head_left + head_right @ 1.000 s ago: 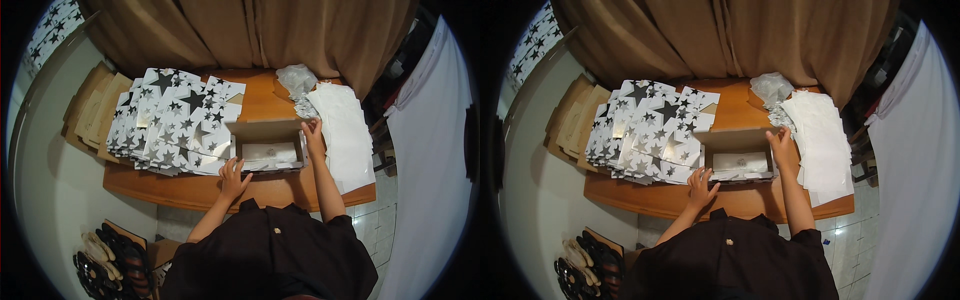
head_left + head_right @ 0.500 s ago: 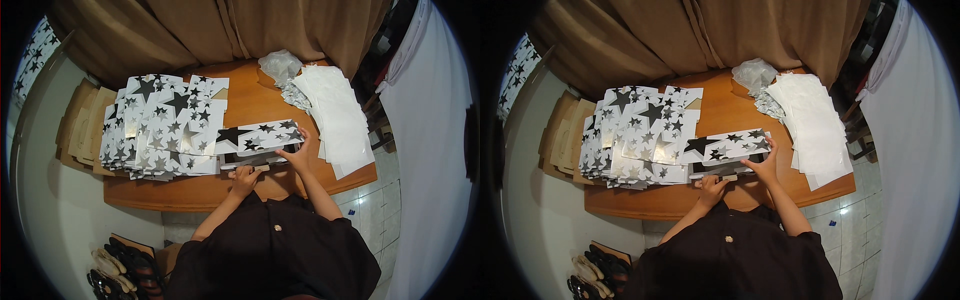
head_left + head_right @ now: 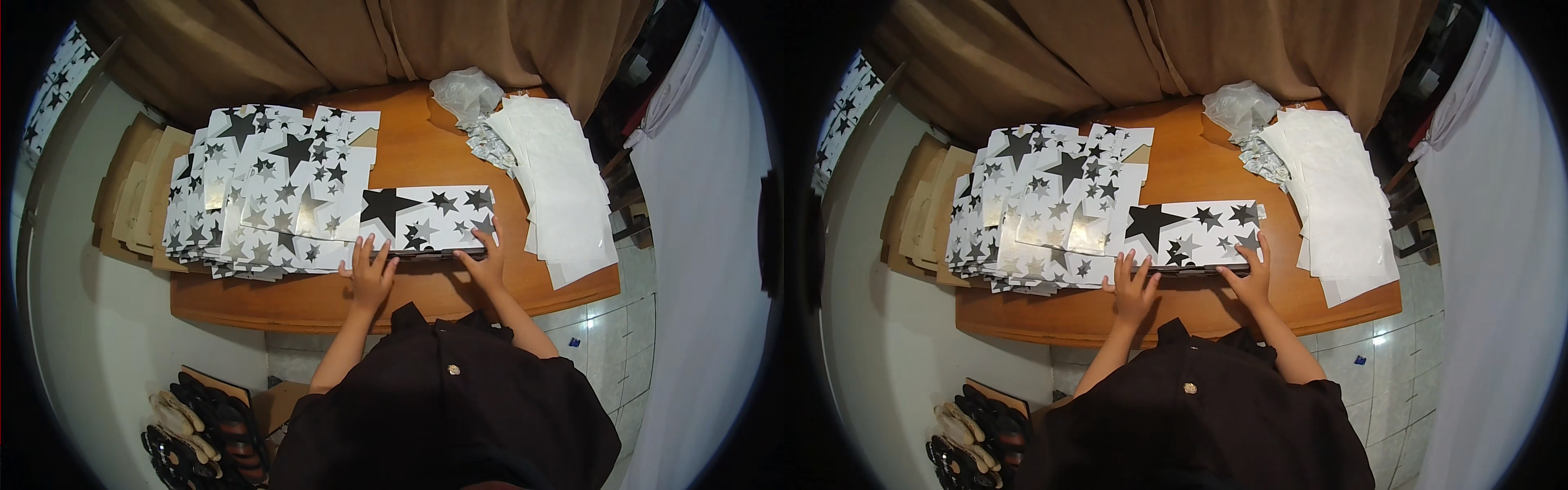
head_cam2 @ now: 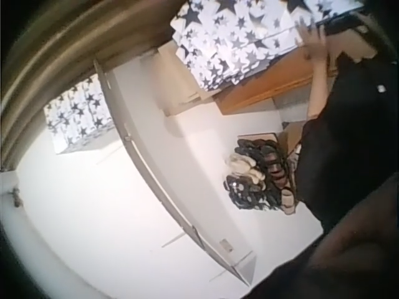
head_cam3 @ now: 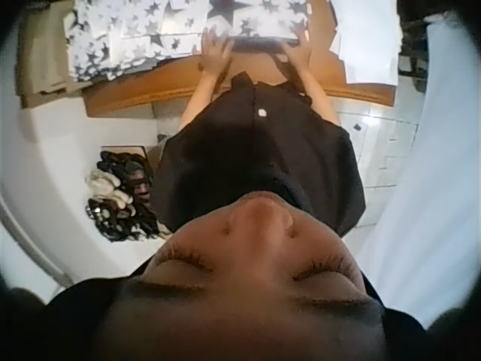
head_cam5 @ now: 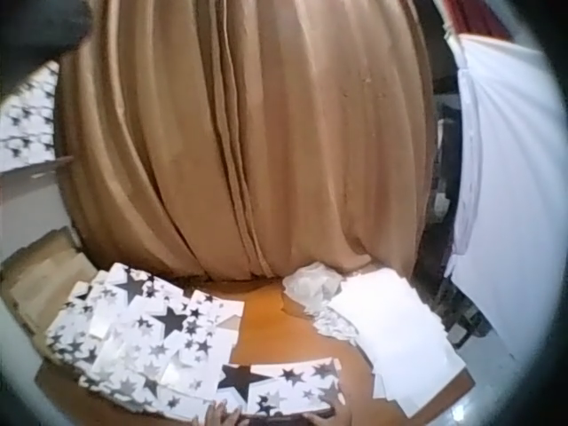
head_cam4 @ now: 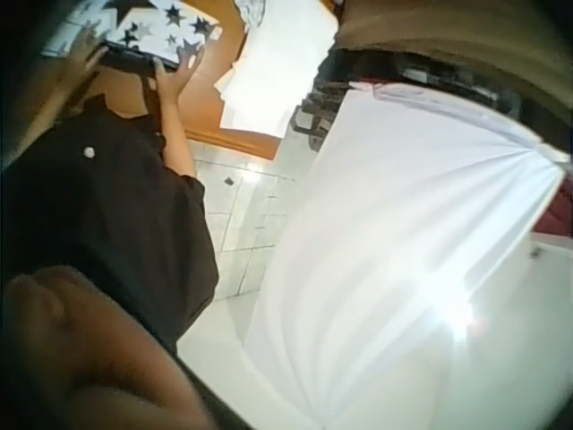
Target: Fold and assemble shoe boxes and organize them on a shelf.
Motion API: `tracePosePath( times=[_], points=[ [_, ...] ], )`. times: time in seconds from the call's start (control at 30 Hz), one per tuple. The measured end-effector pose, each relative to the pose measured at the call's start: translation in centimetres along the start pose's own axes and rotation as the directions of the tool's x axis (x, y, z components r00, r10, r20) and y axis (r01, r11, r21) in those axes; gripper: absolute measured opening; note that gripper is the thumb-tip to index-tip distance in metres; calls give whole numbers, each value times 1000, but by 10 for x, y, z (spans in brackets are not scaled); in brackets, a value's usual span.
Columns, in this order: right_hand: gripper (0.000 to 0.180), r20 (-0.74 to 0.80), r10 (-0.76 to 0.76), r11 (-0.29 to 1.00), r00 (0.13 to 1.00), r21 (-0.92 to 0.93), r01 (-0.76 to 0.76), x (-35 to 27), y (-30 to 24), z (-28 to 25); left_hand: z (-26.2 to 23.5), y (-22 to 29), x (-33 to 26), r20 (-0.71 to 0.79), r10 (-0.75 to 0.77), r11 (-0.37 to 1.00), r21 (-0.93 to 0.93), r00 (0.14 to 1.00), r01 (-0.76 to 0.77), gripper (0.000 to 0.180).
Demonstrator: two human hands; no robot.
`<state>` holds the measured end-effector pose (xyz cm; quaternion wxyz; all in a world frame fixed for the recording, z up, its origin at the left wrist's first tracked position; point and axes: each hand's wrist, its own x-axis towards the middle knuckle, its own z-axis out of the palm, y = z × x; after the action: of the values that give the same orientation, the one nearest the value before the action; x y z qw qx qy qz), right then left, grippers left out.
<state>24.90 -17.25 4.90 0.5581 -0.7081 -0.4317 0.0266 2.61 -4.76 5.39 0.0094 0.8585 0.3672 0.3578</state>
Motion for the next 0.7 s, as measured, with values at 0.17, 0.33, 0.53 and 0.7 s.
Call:
tracePosePath(
  times=[0.17,0.33,0.53,0.7],
  points=[
    [48,45,-27,999,999,-25,29,-3,5,-5,0,-22,8,110,29,989,-147,994,-13,18],
    [44,85,-113,973,990,-192,127,-6,13,-15,2,-21,3,90,46,970,-241,995,-23,20],
    [36,242,-165,880,956,-403,253,-9,30,-20,14,-28,-3,51,106,968,-235,993,-91,23],
    [30,226,-187,785,956,-550,284,5,1,-21,10,-26,10,56,117,957,-274,992,-97,22]
  ],
)
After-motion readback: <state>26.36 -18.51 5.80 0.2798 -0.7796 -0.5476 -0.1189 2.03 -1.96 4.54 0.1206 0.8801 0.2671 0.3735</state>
